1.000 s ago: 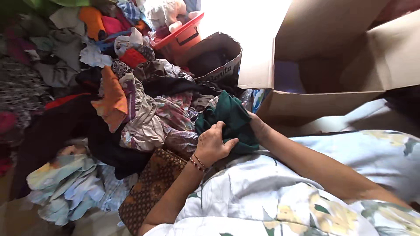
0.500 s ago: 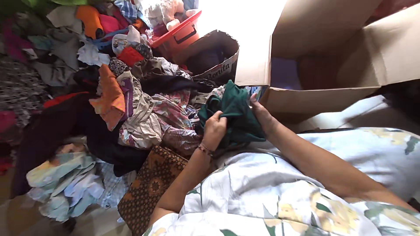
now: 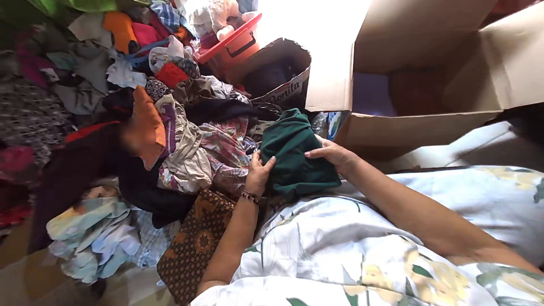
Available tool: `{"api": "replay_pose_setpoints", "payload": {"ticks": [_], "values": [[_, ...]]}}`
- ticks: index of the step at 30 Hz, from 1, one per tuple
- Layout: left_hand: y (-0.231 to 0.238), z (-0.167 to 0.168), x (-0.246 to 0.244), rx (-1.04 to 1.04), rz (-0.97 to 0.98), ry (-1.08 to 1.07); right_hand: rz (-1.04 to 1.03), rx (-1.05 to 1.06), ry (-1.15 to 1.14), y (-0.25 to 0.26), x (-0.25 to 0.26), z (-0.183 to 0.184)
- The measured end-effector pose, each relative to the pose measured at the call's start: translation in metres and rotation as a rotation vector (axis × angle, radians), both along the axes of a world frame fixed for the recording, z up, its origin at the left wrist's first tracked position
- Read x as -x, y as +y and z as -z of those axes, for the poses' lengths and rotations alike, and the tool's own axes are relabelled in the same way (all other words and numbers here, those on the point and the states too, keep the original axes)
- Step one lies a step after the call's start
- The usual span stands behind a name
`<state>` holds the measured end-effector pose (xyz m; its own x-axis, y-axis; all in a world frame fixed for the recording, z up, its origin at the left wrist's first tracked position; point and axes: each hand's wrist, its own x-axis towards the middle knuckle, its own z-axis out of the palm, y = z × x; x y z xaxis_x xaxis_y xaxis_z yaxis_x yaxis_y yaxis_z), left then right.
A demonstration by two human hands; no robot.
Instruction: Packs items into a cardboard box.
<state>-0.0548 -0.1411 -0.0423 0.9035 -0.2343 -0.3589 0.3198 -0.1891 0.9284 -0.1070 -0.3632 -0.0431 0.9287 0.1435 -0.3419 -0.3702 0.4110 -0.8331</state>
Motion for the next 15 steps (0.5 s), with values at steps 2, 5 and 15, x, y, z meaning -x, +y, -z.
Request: {"api": "replay_pose_setpoints", "payload": {"ticks": [2, 5, 15], "values": [[-0.002, 0.002, 0.0, 0.013, 0.02, -0.031, 0.012, -0.02, -0.017, 0.0, 0.002, -0.006], [-0.003, 0.005, 0.004, 0.077, 0.008, -0.038, 0.011, -0.077, -0.033, -0.001, 0.004, -0.011], [-0.004, 0.016, 0.008, 0.11, -0.017, -0.073, -0.114, -0.04, -0.065, -0.008, -0.006, -0.003]]}}
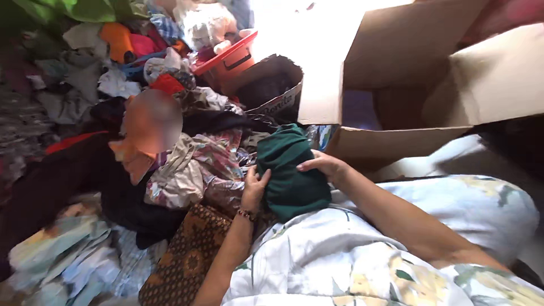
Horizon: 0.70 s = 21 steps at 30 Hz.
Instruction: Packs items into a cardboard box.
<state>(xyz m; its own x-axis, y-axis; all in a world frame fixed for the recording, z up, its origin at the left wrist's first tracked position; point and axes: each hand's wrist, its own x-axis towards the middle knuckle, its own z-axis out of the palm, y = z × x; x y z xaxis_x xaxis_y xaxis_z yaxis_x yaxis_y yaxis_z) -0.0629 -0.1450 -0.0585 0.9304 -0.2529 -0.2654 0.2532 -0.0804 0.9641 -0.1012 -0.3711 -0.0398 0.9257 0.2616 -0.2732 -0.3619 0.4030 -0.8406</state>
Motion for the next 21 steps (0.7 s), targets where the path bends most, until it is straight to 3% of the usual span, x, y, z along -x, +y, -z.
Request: {"api": "replay_pose_setpoints", "payload": {"ticks": [6, 10, 14, 17, 21], "values": [[-0.008, -0.011, -0.003, 0.13, -0.105, -0.041, 0.19, -0.114, -0.168, -0.018, 0.013, -0.063], [-0.022, 0.005, -0.003, -0.039, -0.039, -0.168, 0.462, 0.069, -0.294, -0.071, 0.028, -0.115], [-0.04, 0.034, 0.006, -0.219, -0.016, -0.433, 0.671, 0.266, -0.332, -0.14, 0.032, -0.151], [-0.045, 0.046, 0.006, -0.311, -0.047, -0.538, 0.713, 0.45, -0.283, -0.195, 0.028, -0.152], [-0.048, 0.048, 0.003, -0.385, -0.062, -0.595, 0.766, 0.598, -0.116, -0.232, 0.016, -0.123]]}}
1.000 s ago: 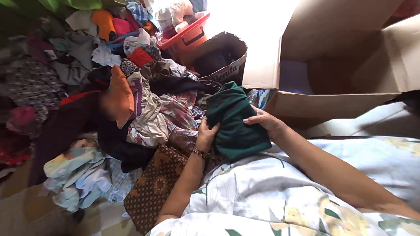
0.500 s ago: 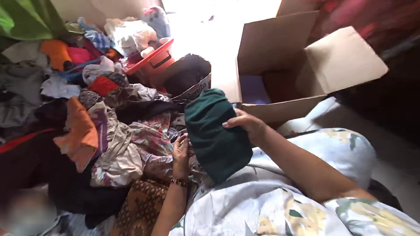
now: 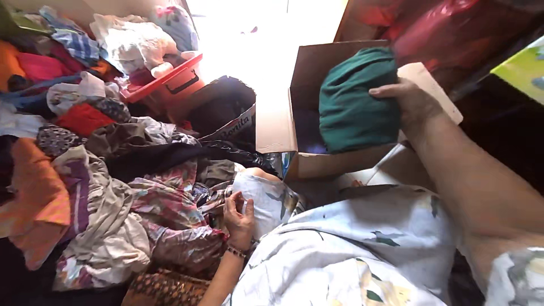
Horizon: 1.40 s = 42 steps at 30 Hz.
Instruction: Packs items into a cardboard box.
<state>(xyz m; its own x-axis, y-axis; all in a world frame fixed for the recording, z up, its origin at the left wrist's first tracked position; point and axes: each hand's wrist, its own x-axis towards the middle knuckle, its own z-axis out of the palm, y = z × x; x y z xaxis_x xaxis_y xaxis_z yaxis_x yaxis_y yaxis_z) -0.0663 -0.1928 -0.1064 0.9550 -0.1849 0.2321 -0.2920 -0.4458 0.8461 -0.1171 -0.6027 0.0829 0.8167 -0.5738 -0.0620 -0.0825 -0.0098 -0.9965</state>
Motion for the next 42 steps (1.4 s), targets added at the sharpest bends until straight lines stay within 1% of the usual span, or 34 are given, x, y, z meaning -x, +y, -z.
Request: {"api": "replay_pose_setpoints", "payload": {"ticks": [2, 5, 7, 8, 10, 11, 13, 14, 16, 17, 18, 19, 20, 21, 22, 23, 24, 26, 29, 31, 33, 35, 40, 42], "values": [[-0.001, 0.002, -0.001, -0.026, -0.008, -0.04, 0.039, -0.038, 0.059, -0.003, -0.007, 0.018], [-0.002, 0.002, -0.003, -0.055, -0.015, -0.067, 0.036, -0.152, 0.021, -0.005, -0.024, 0.046], [-0.001, 0.003, -0.002, -0.065, -0.02, -0.065, 0.081, -0.24, 0.061, 0.0, -0.035, 0.061], [0.0, 0.004, -0.002, -0.069, -0.023, -0.064, 0.07, -0.282, 0.131, 0.001, -0.039, 0.072], [0.0, 0.004, -0.002, -0.086, -0.028, -0.071, -0.014, -0.325, 0.346, -0.004, -0.049, 0.098], [0.0, 0.004, -0.003, -0.094, -0.029, -0.076, -0.057, -0.315, 0.477, -0.005, -0.054, 0.108], [-0.001, 0.004, -0.003, -0.093, -0.031, -0.082, -0.069, -0.247, 0.726, -0.001, -0.061, 0.115], [0.0, 0.004, -0.003, -0.092, -0.033, -0.083, -0.055, -0.233, 0.792, -0.001, -0.064, 0.119], [-0.001, 0.005, -0.003, -0.089, -0.04, -0.091, -0.036, -0.226, 0.815, -0.002, -0.068, 0.119], [-0.001, 0.005, -0.003, -0.089, -0.039, -0.09, -0.03, -0.194, 0.819, -0.002, -0.068, 0.12], [0.0, 0.006, -0.002, -0.086, -0.036, -0.088, -0.016, -0.113, 0.841, -0.004, -0.068, 0.123], [0.0, 0.006, -0.002, -0.081, -0.034, -0.087, 0.001, 0.025, 0.883, -0.007, -0.067, 0.126], [0.0, 0.006, -0.002, -0.075, -0.033, -0.089, 0.0, 0.208, 0.922, -0.007, -0.066, 0.125], [0.0, 0.006, -0.003, -0.072, -0.032, -0.093, -0.023, 0.437, 0.933, -0.004, -0.064, 0.119], [0.0, 0.006, -0.003, -0.067, -0.031, -0.095, -0.072, 0.658, 0.901, -0.001, -0.062, 0.111], [0.0, 0.006, -0.003, -0.061, -0.029, -0.094, -0.146, 0.819, 0.838, 0.004, -0.062, 0.102], [0.0, 0.007, -0.003, -0.057, -0.031, -0.093, -0.24, 0.892, 0.76, 0.009, -0.063, 0.098], [0.001, 0.007, -0.003, -0.054, -0.034, -0.083, -0.439, 0.886, 0.68, 0.025, -0.065, 0.103], [-0.001, 0.007, -0.004, -0.049, -0.04, -0.081, -0.721, 0.878, 0.817, 0.045, -0.073, 0.125], [0.0, 0.007, -0.004, -0.063, -0.047, -0.088, -0.83, 0.897, 0.899, 0.05, -0.083, 0.141], [0.002, 0.006, -0.004, -0.086, -0.038, -0.097, -0.86, 0.926, 0.93, 0.053, -0.087, 0.146], [0.002, 0.006, -0.006, -0.098, -0.028, -0.103, -0.843, 0.938, 0.916, 0.053, -0.086, 0.146], [0.003, 0.003, -0.004, -0.099, -0.028, -0.126, -0.826, 0.866, 0.903, 0.048, -0.082, 0.141], [0.004, 0.005, -0.004, -0.099, -0.031, -0.145, -0.827, 0.841, 0.841, 0.044, -0.079, 0.133]]}}
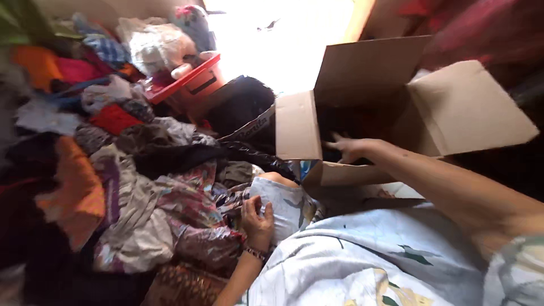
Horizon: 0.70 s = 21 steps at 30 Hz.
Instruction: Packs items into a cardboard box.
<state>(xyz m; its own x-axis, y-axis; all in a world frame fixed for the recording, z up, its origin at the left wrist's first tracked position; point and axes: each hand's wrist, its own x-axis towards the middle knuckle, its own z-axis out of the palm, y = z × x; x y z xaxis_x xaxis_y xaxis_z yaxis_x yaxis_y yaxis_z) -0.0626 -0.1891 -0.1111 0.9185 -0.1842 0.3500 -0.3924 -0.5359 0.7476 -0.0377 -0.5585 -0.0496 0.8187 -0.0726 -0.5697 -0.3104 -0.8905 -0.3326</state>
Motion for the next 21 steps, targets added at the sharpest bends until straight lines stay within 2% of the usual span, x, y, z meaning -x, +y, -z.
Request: {"api": "replay_pose_setpoints", "payload": {"ticks": [3, 5, 8, 11, 15, 21], "values": [[0.0, 0.001, 0.0, -0.009, 0.004, -0.025, -0.058, -0.05, -0.152, -0.008, 0.009, -0.02], [0.0, -0.001, 0.003, -0.051, 0.013, -0.056, -0.055, -0.013, -0.229, -0.008, 0.021, -0.036], [-0.002, -0.001, 0.007, -0.134, 0.059, -0.156, 0.071, 0.062, -0.221, 0.008, 0.043, -0.053], [-0.006, -0.001, 0.006, -0.205, 0.099, -0.166, 0.213, 0.007, -0.148, 0.028, 0.052, -0.048], [-0.009, -0.008, 0.006, -0.216, 0.104, -0.03, 0.251, 0.005, -0.266, 0.029, 0.053, -0.034], [-0.017, -0.028, 0.002, -0.193, -0.003, 0.496, 0.247, -0.007, -0.274, 0.026, 0.053, -0.033]]}}
